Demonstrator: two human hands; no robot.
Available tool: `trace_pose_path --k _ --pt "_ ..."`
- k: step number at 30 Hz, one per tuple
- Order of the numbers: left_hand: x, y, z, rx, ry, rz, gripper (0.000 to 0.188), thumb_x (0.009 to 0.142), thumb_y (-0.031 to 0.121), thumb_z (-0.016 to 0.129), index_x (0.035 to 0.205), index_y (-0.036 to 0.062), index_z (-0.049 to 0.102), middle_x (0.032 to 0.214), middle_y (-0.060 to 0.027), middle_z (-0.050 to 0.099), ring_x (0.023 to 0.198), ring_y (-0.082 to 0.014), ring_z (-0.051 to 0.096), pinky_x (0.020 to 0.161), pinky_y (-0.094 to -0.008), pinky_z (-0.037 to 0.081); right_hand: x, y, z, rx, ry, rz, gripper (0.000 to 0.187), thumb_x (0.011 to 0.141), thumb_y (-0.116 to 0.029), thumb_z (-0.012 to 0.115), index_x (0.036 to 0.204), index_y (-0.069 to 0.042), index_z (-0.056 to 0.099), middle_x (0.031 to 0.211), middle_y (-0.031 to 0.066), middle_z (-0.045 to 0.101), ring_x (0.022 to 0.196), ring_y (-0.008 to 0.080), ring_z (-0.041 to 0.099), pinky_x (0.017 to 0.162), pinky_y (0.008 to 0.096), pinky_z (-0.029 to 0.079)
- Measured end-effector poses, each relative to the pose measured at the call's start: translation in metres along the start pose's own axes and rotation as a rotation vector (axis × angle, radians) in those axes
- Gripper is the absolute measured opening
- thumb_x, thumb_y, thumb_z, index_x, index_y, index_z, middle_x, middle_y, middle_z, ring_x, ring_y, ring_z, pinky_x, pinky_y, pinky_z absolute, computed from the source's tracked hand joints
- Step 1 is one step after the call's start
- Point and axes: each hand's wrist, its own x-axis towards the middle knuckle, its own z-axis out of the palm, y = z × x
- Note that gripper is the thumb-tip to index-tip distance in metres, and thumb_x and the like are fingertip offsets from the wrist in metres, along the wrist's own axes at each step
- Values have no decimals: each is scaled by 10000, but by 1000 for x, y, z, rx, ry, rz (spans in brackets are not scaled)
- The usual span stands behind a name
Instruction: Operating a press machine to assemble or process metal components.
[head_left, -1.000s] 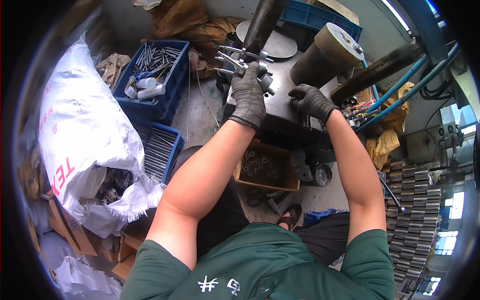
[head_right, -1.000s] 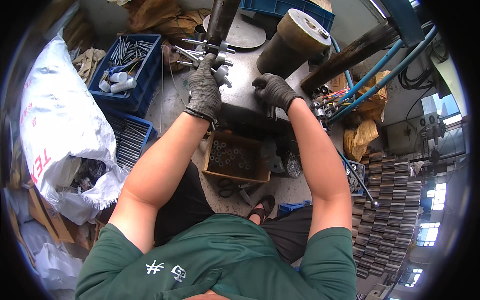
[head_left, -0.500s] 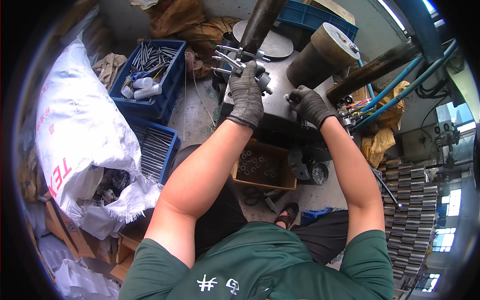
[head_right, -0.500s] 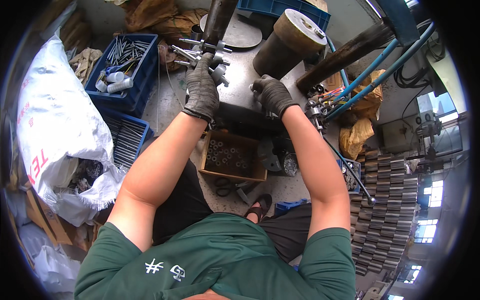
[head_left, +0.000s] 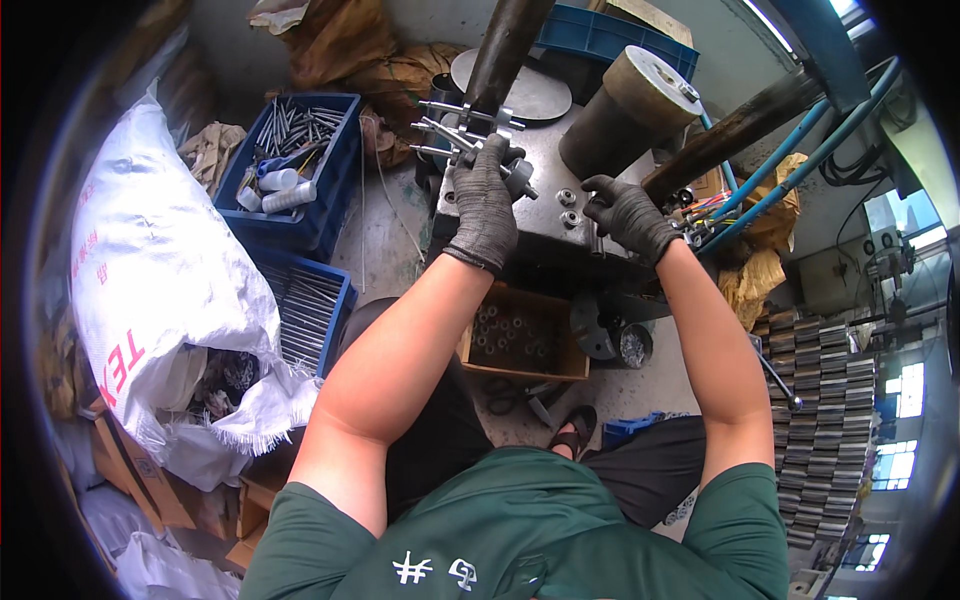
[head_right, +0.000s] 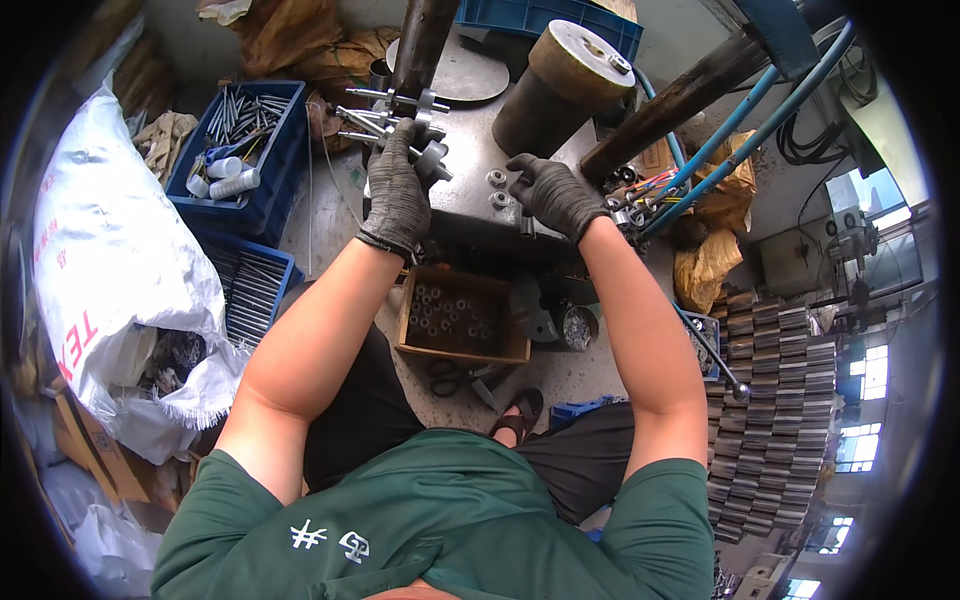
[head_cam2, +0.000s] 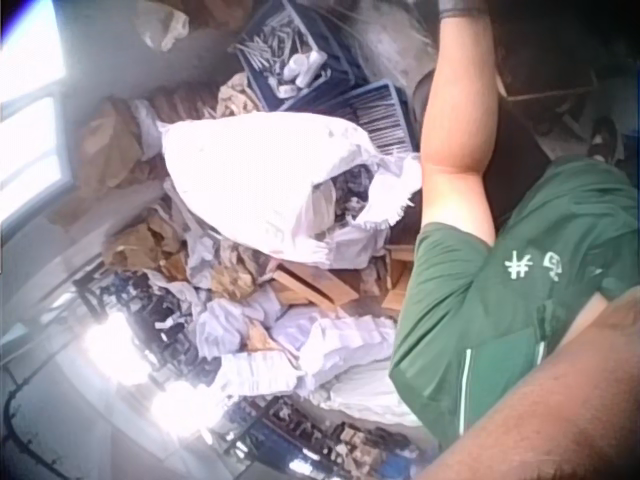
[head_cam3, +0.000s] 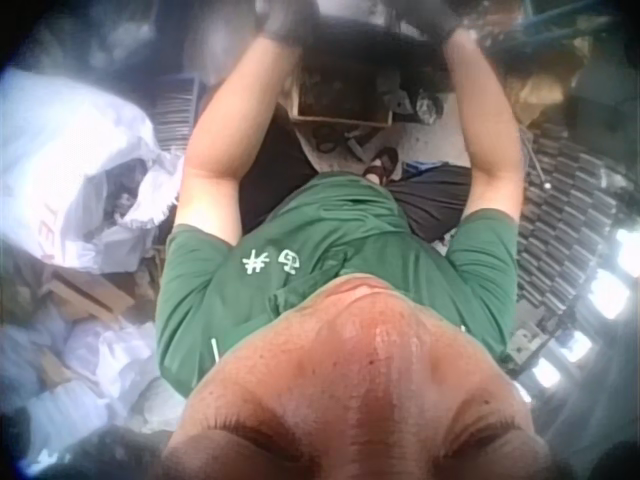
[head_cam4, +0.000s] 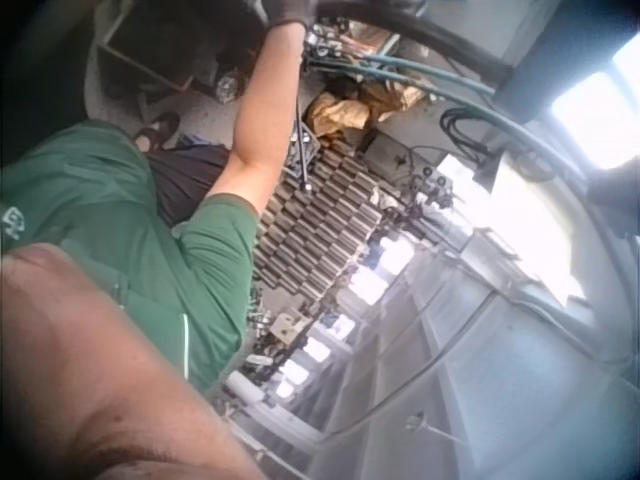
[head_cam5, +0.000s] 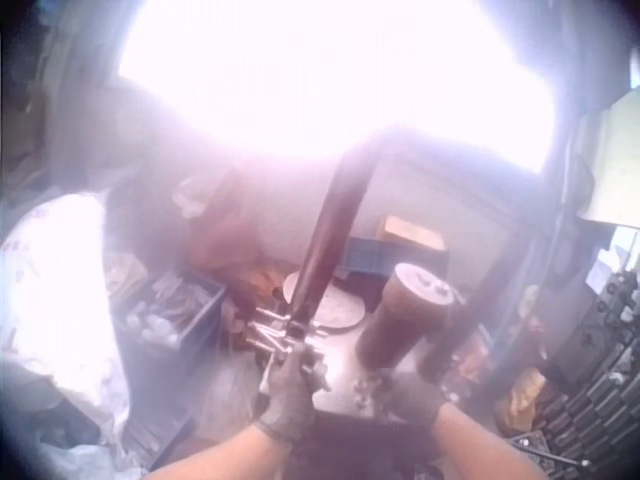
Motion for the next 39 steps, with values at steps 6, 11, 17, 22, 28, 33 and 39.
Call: trace_pose_path --k 6,11,17,22,28,33,39 --pt "-28 6 9 -23 -79 -288 435 1039 463 550 1160 49 602 1046 -139 678 908 -295 722 761 -430 614 -8 -3 -82 416 184 17 315 951 -60 664 1261 -2 673 951 81 710 743 127 657 699 263 554" --pt "-27 -23 1 -197 -223 -446 448 1012 429 577 1222 36 539 1146 -161 601 1036 -349 672 895 -474 573 7 4 -139 419 493 -55 300 941 -47 669 1234 15 683 907 50 721 725 97 645 688 254 544" --pt "-33 -38 -2 -145 -343 -419 485 889 91 565 1356 32 448 1196 -193 562 1050 -364 660 917 -478 579 48 25 -165 169 839 29 212 901 -66 705 1101 -14 751 931 102 774 817 136 729 765 263 580" --pt "-31 -55 0 -54 -407 -419 583 857 -36 618 1391 40 396 1169 -175 574 984 -317 660 867 -428 585 73 47 -170 98 803 103 229 864 -171 763 1057 -49 778 966 137 783 887 189 751 846 303 575" --pt "-26 -59 -7 -102 -433 -452 608 863 -18 716 1377 63 401 1144 -149 587 938 -281 654 821 -404 577 74 33 -160 32 729 221 328 856 -326 756 1085 -92 786 1009 130 777 927 254 747 889 329 561" --pt "-33 -49 0 -90 -421 -463 575 876 -23 612 1398 77 392 1171 -169 567 930 -287 651 854 -416 583 75 26 -159 -179 742 206 342 893 -365 700 1113 -116 781 1059 157 758 997 311 729 939 385 551" --pt "-29 -58 -6 -57 -468 -441 553 892 -12 585 1403 75 388 1184 -167 550 948 -296 648 847 -415 586 74 17 -154 -250 745 242 347 916 -357 679 1153 -120 767 1096 168 748 1066 321 710 996 402 530"
